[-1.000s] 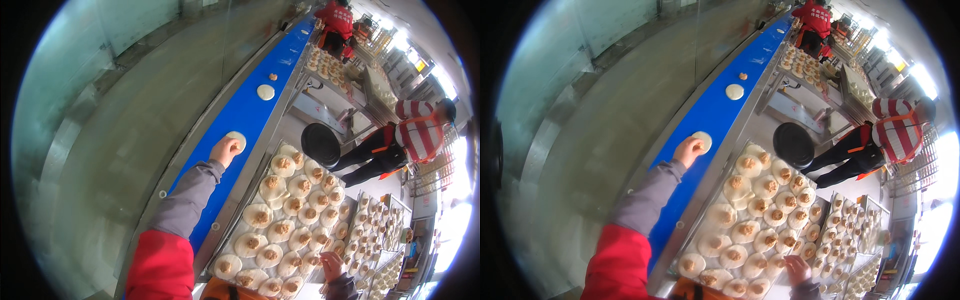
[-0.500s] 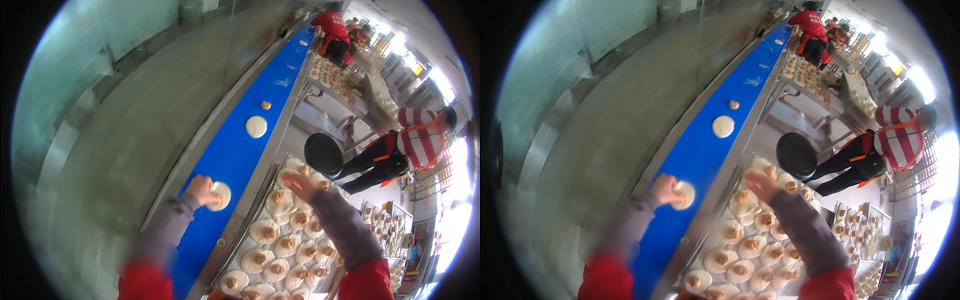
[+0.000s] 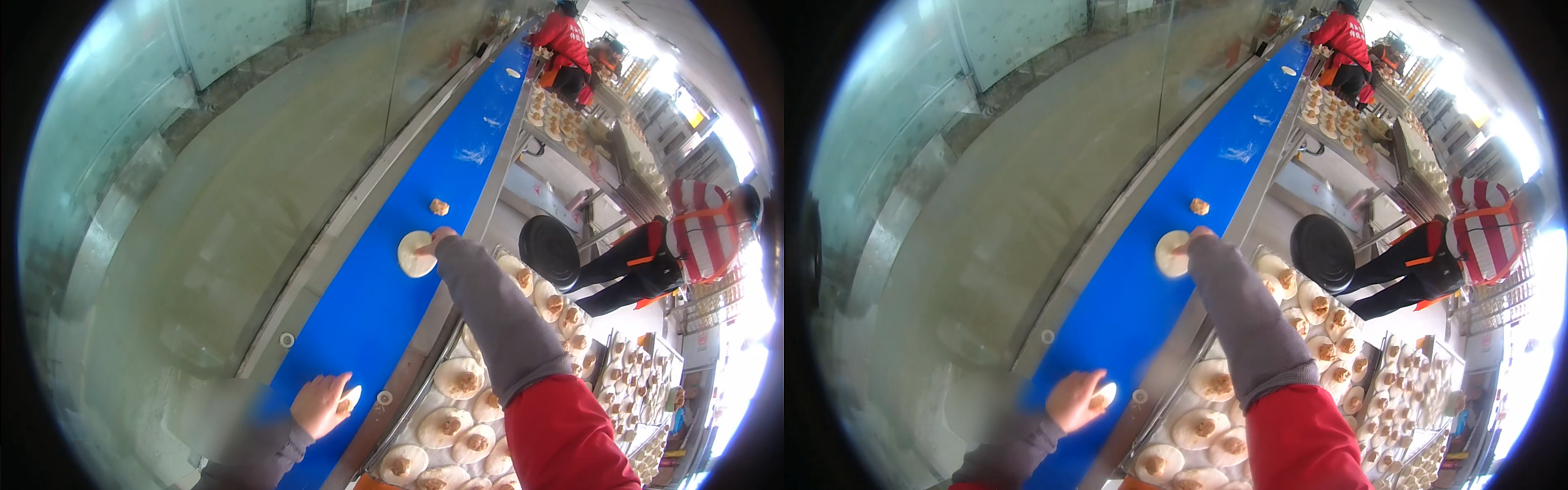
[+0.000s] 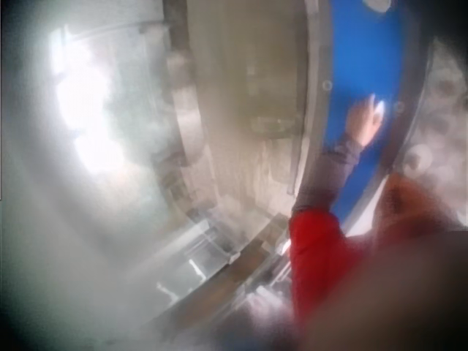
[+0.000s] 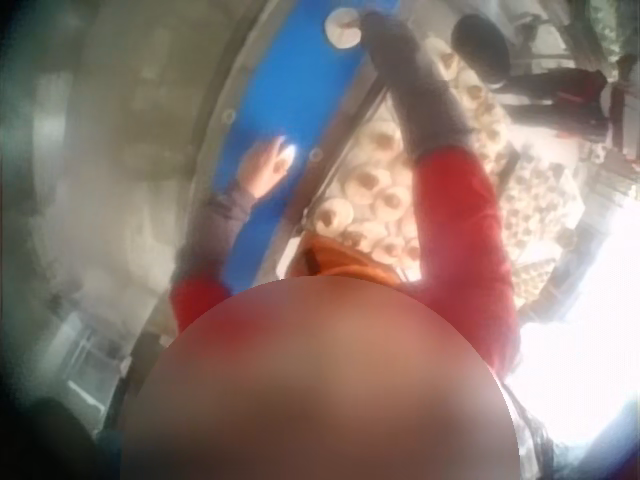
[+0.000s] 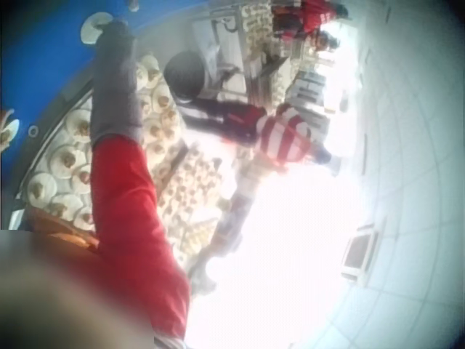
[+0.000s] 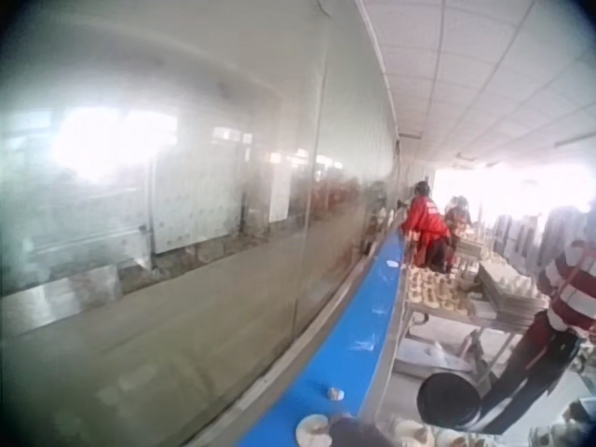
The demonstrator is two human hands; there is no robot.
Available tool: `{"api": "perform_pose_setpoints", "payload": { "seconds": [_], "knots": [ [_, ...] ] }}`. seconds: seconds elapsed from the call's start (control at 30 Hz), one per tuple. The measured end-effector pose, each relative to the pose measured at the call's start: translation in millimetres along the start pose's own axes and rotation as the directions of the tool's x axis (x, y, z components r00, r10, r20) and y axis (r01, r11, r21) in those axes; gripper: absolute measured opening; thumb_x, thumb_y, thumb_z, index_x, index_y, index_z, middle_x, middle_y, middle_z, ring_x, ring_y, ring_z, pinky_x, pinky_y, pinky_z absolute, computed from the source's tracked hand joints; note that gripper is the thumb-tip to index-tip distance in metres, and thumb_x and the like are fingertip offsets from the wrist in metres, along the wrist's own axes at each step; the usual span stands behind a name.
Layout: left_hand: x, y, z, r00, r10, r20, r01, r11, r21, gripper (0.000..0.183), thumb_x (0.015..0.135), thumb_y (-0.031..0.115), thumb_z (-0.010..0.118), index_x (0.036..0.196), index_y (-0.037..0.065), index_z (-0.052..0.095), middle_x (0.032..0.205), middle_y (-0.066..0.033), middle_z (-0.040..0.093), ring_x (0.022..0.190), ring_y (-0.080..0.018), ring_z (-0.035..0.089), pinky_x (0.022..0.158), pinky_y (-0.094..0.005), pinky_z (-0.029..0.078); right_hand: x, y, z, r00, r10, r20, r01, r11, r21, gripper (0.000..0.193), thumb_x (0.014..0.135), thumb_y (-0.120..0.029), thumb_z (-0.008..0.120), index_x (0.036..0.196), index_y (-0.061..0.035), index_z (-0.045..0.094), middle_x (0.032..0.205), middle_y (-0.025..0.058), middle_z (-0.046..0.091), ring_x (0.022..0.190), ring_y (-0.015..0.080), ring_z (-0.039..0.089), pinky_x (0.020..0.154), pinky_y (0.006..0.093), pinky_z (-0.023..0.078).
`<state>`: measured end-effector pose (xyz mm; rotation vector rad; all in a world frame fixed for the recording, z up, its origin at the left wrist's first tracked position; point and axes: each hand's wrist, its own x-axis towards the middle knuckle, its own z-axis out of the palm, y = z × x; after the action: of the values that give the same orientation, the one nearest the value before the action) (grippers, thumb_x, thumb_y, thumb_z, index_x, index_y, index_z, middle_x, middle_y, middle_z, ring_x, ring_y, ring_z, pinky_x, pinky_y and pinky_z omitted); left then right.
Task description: The person assembles buns by placing filling onto dough discs, folding and pleating them into buns, and arranging them on trays. The person then carries a tray of finished buns to a large oven and places it inside.
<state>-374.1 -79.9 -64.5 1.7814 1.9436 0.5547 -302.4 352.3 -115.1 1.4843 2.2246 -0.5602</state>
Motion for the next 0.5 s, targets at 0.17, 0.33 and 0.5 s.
{"api": "perform_pose_setpoints", "payload": {
  "seconds": [0.17,0.33,0.5],
  "knots": [
    [-65,-4,2,0.993,-0.078,0.094,0.093,0.981,-0.170,0.037,0.072,0.019,0.079,0.102,0.003,0.063,0.094,-0.0113,0.063,0.082,-0.0251,0.062,0.070,-0.0366,0.052,-67,3,66,0.801,-0.416,-0.430,0.536,0.819,0.206,0.034,0.074,-0.030,0.078,0.101,-0.0134,0.065,0.089,0.0078,0.064,0.084,0.0270,0.063,0.074,0.0395,0.051],
    [-122,-20,-4,0.823,-0.527,0.209,0.477,0.443,-0.760,0.027,0.077,0.018,0.076,0.093,-0.001,0.064,0.093,-0.0083,0.067,0.079,-0.0154,0.064,0.070,-0.0300,0.050,-101,30,45,0.801,0.109,-0.589,0.494,0.435,0.752,0.043,0.082,-0.012,0.072,0.118,0.0008,0.051,0.099,0.0117,0.066,0.083,0.0179,0.066,0.068,0.0319,0.055],
    [-149,-1,-3,0.713,-0.667,0.218,0.471,0.224,-0.853,0.025,0.085,0.015,0.066,0.103,-0.003,0.060,0.097,-0.0080,0.065,0.085,-0.0150,0.063,0.077,-0.0273,0.051,-89,11,43,0.551,-0.221,-0.805,0.696,0.654,0.297,0.029,0.090,-0.005,0.059,0.119,-0.0059,0.063,0.105,0.0114,0.069,0.101,0.0238,0.065,0.085,0.0301,0.051]
  ]
}}
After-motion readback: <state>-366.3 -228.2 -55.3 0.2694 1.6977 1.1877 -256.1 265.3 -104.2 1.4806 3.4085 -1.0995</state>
